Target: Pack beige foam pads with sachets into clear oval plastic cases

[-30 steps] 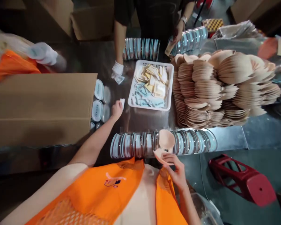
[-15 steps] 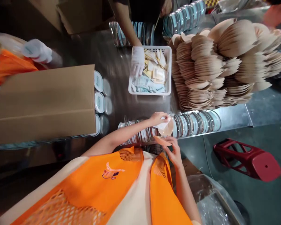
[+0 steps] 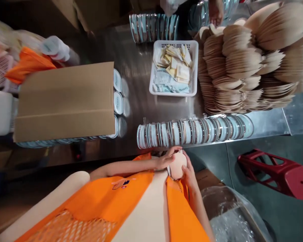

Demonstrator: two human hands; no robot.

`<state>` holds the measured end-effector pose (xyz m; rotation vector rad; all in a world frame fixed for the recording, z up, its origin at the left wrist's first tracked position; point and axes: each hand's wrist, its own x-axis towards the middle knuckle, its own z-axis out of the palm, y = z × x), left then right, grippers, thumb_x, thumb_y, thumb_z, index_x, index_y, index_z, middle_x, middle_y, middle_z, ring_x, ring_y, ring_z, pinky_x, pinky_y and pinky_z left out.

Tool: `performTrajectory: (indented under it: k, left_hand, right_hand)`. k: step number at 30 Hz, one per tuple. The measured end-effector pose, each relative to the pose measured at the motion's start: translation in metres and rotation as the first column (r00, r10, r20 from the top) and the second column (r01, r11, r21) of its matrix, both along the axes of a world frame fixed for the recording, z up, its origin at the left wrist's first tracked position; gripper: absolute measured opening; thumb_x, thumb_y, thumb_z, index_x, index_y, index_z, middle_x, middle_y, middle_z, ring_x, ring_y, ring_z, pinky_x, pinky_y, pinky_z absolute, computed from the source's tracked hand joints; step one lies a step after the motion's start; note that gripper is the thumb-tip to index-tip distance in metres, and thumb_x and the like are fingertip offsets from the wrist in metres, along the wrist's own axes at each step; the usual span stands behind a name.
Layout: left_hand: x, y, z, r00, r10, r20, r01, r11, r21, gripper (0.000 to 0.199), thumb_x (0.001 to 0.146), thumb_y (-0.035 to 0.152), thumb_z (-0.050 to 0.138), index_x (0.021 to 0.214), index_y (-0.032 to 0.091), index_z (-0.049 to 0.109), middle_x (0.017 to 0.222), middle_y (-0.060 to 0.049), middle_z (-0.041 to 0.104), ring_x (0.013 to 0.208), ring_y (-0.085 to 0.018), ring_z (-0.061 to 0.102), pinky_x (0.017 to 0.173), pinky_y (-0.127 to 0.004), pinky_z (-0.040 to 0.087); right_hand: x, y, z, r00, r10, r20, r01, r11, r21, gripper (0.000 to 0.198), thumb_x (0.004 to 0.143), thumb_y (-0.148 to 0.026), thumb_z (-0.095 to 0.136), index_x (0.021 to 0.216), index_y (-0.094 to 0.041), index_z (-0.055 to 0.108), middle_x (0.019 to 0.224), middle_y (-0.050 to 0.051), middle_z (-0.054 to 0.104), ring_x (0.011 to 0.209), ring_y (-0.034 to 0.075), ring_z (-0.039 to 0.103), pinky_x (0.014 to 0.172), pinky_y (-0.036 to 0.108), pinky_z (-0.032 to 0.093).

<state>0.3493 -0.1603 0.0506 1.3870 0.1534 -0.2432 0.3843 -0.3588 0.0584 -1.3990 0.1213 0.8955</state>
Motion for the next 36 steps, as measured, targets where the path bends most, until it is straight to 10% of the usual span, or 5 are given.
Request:
performTrajectory:
  k: [7,15,23,31,36]
  left_hand:
    - [-0.054,0.181,-0.008,0.964,-0.18,0.196,-0.041,0.627,0.778,0.047,0.101,0.062,0.061,0.12,0.022,0.076,0.136,-0.015,0.07,0.144,-0.034,0.053,0.129,-0.058,0.031]
    - [-0.058,0.245,-0.042,0.927,-0.352,-0.132,0.264,0.362,0.894,0.095,0.089,0.065,0.075,0.165,0.02,0.04,0.17,-0.016,0.042,0.158,-0.037,0.036,0.127,-0.05,0.037]
    - [-0.042,0.252,-0.034,0.904,-0.404,-0.141,0.286,0.324,0.902,0.098,0.078,0.018,0.079,0.166,0.025,0.038,0.167,-0.014,0.044,0.137,-0.034,0.052,0.11,-0.043,0.048]
    - [-0.044,0.258,-0.047,0.918,-0.391,-0.063,0.238,0.418,0.877,0.093,0.077,0.017,0.083,0.162,0.022,0.045,0.163,-0.015,0.05,0.138,-0.032,0.055,0.114,-0.041,0.044]
    - [-0.046,0.262,-0.048,0.93,-0.365,-0.046,0.229,0.477,0.848,0.103,0.072,0.044,0.095,0.161,0.026,0.048,0.164,-0.014,0.05,0.136,-0.034,0.056,0.114,-0.044,0.044]
  right_hand:
    - [0.031,0.021,0.007,0.901,0.414,0.131,-0.383,0.9,-0.211,0.076,0.077,-0.061,0.085,0.14,-0.023,0.066,0.135,0.012,0.072,0.121,0.034,0.068,0.103,0.045,0.057]
    - [0.016,0.109,0.014,0.583,0.619,0.527,-0.341,0.775,-0.533,0.075,0.095,-0.05,0.067,0.162,-0.024,0.048,0.13,0.014,0.067,0.111,0.031,0.069,0.097,0.045,0.059]
    - [-0.037,0.23,-0.013,0.159,0.854,0.495,-0.264,0.52,-0.813,0.059,0.104,-0.024,0.046,0.161,-0.012,0.043,0.127,0.025,0.061,0.094,0.031,0.069,0.072,0.039,0.058]
    - [-0.042,0.23,-0.061,-0.006,0.682,0.732,-0.136,0.724,-0.676,0.04,0.105,-0.035,0.051,0.14,-0.018,0.061,0.158,0.019,0.05,0.155,0.035,0.036,0.13,0.064,0.017]
    - [-0.04,0.194,-0.07,-0.136,0.727,0.673,-0.154,0.656,-0.739,0.031,0.103,-0.041,0.057,0.117,-0.015,0.067,0.166,0.024,0.043,0.163,0.038,0.021,0.127,0.075,-0.007]
